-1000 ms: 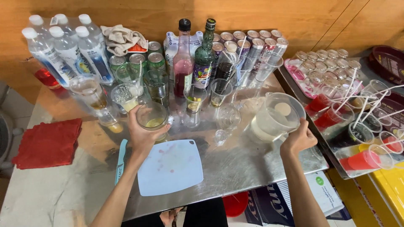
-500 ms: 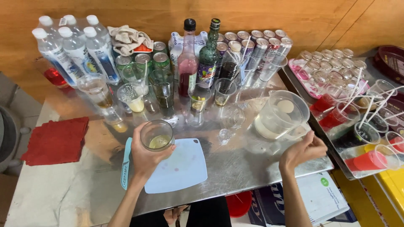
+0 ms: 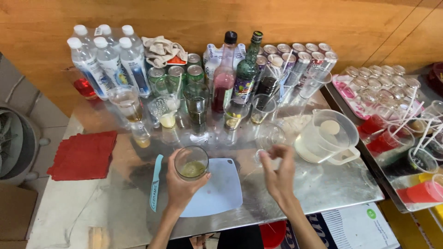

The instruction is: The person prepares a beverage by adding ice, a green paste, a yellow liquid, water, and a white powder into a shaker. They then add ice from a cooler, seal the shaker, and shake it vigorously to mix the ingredients.

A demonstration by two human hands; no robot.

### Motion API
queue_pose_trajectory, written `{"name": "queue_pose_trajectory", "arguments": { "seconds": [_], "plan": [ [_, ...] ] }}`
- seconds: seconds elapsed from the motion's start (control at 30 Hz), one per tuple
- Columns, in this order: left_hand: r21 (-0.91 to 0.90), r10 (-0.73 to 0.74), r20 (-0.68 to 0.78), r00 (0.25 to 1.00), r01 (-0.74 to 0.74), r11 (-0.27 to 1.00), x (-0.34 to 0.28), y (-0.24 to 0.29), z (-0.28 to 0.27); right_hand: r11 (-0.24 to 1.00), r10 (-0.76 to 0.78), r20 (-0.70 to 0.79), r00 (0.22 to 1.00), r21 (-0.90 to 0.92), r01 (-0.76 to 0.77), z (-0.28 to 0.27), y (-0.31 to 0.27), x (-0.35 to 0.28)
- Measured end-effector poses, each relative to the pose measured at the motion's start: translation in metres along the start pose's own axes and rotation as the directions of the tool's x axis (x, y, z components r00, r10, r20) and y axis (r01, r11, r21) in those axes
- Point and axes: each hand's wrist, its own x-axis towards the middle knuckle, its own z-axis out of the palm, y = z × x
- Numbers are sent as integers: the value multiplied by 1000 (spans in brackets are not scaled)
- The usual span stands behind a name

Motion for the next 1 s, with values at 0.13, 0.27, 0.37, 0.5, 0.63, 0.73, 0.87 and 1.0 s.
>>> {"name": "queue_pose_trajectory", "arguments": {
  "seconds": [0.13,0.27,0.37,0.5,0.63,0.73,0.87,1.0],
  "plan": [
    [26,-49,-19,999,50,998,-12,9,-2,975,-218,203,955,81,206,29,-59,32],
    [41,-57,-45,997,59,997,-30,0,-15,982,-148,511,847,-23,186,90,-96,71],
    [50,8,-85,996,-4,999,-46,-4,-35,998,34,646,763,-56,3,140,-111,90],
    [88,33,-200,979,-16,996,-64,-20,-61,897,273,833,482,-39,-440,201,-103,103],
    [145,13,-250,968,24,989,-69,-30,-69,868,353,817,456,-103,-486,221,-119,97],
    [214,114,-182,977,-73,974,-66,-33,-68,811,404,778,480,-63,-581,245,-109,100],
    [224,-43,-132,990,72,972,-68,-31,-70,779,409,731,547,33,-627,262,-93,97],
    [243,9,-170,985,34,969,-70,-37,-72,841,318,772,550,38,-540,251,-95,96]
  ]
}}
